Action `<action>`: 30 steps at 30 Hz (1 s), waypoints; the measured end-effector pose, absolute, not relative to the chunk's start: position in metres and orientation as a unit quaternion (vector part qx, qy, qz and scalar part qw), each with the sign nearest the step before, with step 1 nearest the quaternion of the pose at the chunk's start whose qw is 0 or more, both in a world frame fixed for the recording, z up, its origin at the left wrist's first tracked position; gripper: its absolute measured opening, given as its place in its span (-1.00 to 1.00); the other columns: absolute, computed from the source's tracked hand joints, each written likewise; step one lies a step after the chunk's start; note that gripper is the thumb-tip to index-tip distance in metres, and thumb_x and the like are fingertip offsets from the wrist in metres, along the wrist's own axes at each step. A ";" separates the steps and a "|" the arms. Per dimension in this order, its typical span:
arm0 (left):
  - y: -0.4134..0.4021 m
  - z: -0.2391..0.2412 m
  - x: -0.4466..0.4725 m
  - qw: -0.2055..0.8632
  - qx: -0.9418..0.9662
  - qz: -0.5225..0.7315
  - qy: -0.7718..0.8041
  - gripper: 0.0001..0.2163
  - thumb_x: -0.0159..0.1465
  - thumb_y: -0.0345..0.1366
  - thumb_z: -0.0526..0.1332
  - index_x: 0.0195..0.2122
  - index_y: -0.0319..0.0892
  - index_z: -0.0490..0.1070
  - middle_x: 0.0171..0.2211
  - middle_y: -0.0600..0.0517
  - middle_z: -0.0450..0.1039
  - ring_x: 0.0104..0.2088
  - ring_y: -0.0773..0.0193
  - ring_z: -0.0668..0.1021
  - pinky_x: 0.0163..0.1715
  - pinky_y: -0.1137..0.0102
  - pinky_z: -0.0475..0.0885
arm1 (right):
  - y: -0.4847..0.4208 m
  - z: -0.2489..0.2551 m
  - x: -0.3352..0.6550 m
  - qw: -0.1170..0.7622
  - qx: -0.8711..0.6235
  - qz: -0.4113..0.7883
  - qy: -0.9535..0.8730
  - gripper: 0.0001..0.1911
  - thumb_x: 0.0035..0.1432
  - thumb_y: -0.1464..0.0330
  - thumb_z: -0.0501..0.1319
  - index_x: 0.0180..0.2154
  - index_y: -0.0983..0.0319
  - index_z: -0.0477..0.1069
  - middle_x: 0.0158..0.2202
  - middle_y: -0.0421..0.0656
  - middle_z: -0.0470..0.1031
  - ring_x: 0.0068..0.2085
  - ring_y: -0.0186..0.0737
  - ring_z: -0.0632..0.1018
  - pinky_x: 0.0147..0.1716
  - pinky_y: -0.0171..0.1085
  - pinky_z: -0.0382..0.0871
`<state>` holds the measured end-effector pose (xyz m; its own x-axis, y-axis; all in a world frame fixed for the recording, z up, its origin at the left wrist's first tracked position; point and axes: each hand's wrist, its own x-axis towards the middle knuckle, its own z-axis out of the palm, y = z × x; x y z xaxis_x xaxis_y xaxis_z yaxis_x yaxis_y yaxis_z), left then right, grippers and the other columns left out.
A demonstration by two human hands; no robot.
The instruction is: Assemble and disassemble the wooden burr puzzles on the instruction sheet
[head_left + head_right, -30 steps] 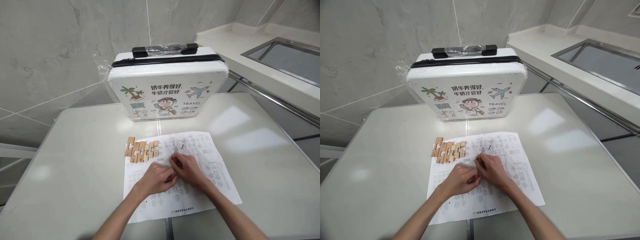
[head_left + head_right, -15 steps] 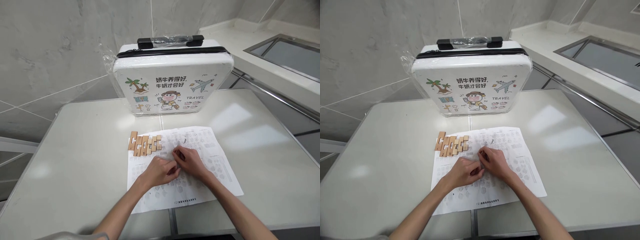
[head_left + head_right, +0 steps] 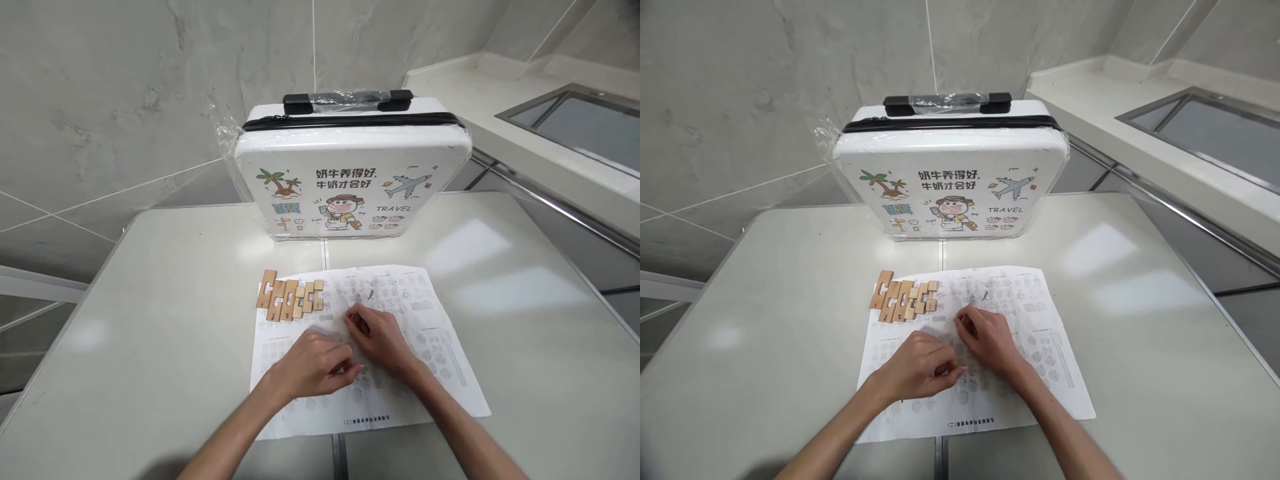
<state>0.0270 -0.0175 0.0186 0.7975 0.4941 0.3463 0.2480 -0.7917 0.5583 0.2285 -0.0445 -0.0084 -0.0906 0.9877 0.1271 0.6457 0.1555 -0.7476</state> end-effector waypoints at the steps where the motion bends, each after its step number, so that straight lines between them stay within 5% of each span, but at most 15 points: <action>1: -0.017 0.023 0.024 0.250 0.910 0.260 0.204 -0.70 0.44 -0.26 0.25 -0.46 -0.13 0.32 -0.66 0.21 0.34 -0.65 0.41 0.35 -0.60 0.40 0.19 | -0.044 -0.009 0.229 0.321 -0.591 0.267 -0.690 -0.81 0.46 0.29 0.13 -0.25 0.16 0.42 -0.51 -0.25 0.49 -0.51 -0.26 0.48 -0.46 -0.30 0.25; 7: 0.002 0.035 -0.020 0.209 0.853 0.393 0.273 -0.62 0.47 -0.36 0.24 -0.53 -0.13 0.23 -0.68 0.21 0.24 -0.65 0.44 0.27 -0.60 0.43 0.18 | -0.044 -0.009 0.230 0.314 -0.583 0.267 -0.700 -0.80 0.48 0.30 0.12 -0.26 0.15 0.41 -0.51 -0.27 0.48 -0.53 -0.28 0.47 -0.48 -0.29 0.22; 12: 0.026 0.039 -0.068 0.131 0.800 0.387 0.439 -0.66 0.45 -0.38 0.23 -0.51 -0.13 0.28 -0.62 0.17 0.27 -0.60 0.41 0.28 -0.57 0.41 0.22 | -0.044 -0.007 0.229 0.315 -0.579 0.272 -0.701 -0.80 0.48 0.30 0.12 -0.25 0.15 0.42 -0.52 -0.26 0.50 -0.55 -0.27 0.47 -0.51 -0.30 0.23; 16: 0.037 0.038 -0.092 0.096 0.823 0.334 0.450 -0.85 0.37 -0.22 0.37 -0.28 -0.10 0.45 -0.33 0.02 0.56 -0.22 0.15 0.56 -0.15 0.23 0.50 | -0.043 -0.006 0.228 0.315 -0.576 0.273 -0.703 -0.80 0.49 0.30 0.12 -0.24 0.15 0.43 -0.53 -0.26 0.50 -0.56 -0.27 0.47 -0.52 -0.30 0.23; 18: 0.042 0.036 -0.098 0.105 0.837 0.285 0.456 -0.66 0.28 -0.08 0.46 -0.01 -0.07 0.47 0.02 -0.10 0.58 0.10 -0.04 0.52 0.14 0.02 0.47 | -0.043 -0.006 0.228 0.315 -0.574 0.274 -0.705 -0.79 0.49 0.29 0.11 -0.24 0.15 0.43 -0.52 -0.25 0.50 -0.56 -0.27 0.47 -0.52 -0.30 0.23; 21: 0.050 0.032 -0.101 0.139 0.851 0.229 0.452 -0.20 0.16 0.10 0.52 0.34 -0.01 0.26 0.38 -0.21 0.29 0.37 -0.25 0.32 0.33 -0.18 0.33 | -0.043 -0.006 0.228 0.314 -0.575 0.276 -0.704 -0.79 0.49 0.30 0.11 -0.25 0.15 0.41 -0.52 -0.25 0.50 -0.55 -0.26 0.46 -0.51 -0.30 0.22; 25: 0.063 0.027 -0.100 0.178 0.865 0.184 0.432 0.10 0.07 0.20 0.54 0.51 0.01 -0.01 0.49 -0.27 0.09 0.47 -0.35 0.20 0.39 -0.23 0.25 | -0.043 -0.007 0.228 0.315 -0.576 0.272 -0.704 -0.80 0.49 0.30 0.12 -0.25 0.15 0.41 -0.53 -0.27 0.48 -0.56 -0.27 0.45 -0.51 -0.30 0.20; 30: 0.075 0.023 -0.098 0.205 0.872 0.159 0.415 0.22 0.00 0.24 0.56 0.54 -0.01 -0.09 0.50 -0.29 0.07 0.47 -0.35 0.21 0.41 -0.19 0.24 | -0.043 -0.008 0.228 0.316 -0.574 0.272 -0.705 -0.80 0.49 0.31 0.11 -0.25 0.14 0.40 -0.53 -0.26 0.47 -0.55 -0.26 0.45 -0.50 -0.30 0.18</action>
